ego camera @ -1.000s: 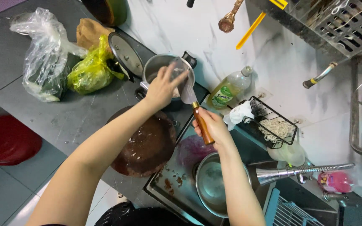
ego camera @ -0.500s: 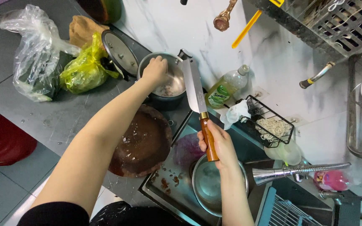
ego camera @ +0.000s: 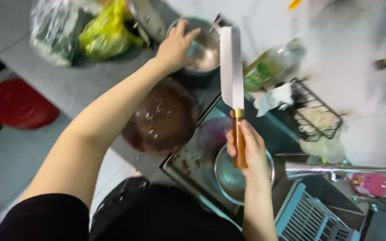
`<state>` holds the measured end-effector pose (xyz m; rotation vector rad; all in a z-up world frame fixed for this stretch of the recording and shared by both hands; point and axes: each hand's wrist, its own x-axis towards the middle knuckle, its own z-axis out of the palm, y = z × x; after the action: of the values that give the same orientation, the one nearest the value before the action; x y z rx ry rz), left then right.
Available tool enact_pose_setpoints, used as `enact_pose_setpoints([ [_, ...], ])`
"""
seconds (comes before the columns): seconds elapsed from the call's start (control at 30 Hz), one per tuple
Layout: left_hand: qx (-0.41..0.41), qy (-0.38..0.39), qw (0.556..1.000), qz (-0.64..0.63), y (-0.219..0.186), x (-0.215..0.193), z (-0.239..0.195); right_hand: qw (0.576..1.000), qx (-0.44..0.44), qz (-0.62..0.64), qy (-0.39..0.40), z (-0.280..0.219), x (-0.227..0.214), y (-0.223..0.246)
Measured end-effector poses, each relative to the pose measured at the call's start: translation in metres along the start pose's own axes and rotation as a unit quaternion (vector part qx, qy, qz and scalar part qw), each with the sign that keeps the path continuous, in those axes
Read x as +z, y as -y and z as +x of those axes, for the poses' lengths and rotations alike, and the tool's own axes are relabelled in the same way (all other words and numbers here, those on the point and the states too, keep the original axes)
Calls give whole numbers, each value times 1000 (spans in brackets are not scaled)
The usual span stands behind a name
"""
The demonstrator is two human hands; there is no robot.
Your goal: Peeling and finely chopping shallots on a wooden cutting board in a kitchen.
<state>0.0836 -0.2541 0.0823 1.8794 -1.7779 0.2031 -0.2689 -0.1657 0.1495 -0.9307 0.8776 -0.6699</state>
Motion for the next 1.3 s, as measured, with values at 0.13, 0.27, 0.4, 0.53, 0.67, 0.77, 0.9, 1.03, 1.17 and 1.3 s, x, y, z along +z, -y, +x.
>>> enact_pose_setpoints([
  [0.13, -105, 97, 964, -225, 21, -43, -96, 997, 22, -30, 64, -28, -20, -50],
  [0.27, -120, 105, 967, -198, 37, -30, -189, 983, 125, -125, 47, -35, -29, -110],
  [0.4, -64, 85, 982, -158, 32, -7, -229, 973, 169, -146, 60, -26, -28, -149],
  [0.53, -64, 128, 977, -156, 27, 7, -247, 969, 183, -153, 62, -20, -28, -158],
  [0.67, -61, 172, 959, -216, 4, -16, -257, 960, 208, -162, 99, -23, -41, -163],
  [0.77, -57, 150, 961, -225, -10, -18, -269, 949, 235, -174, 120, -30, -45, -166],
  [0.9, -143, 83, 966, -200, -26, 0, -281, 942, 267, -161, 127, -38, -51, -181],
  [1.03, -227, 23, 949, -216, -39, 0, -284, 943, 264, -141, 145, -40, -38, -187],
  [1.17, -274, -12, 928, -252, -37, -1, -280, 944, 264, -129, 152, -40, -25, -185],
  [1.3, -279, -29, 920, -273, -27, -12, -263, 950, 255, -68, 165, -43, -19, -175],
])
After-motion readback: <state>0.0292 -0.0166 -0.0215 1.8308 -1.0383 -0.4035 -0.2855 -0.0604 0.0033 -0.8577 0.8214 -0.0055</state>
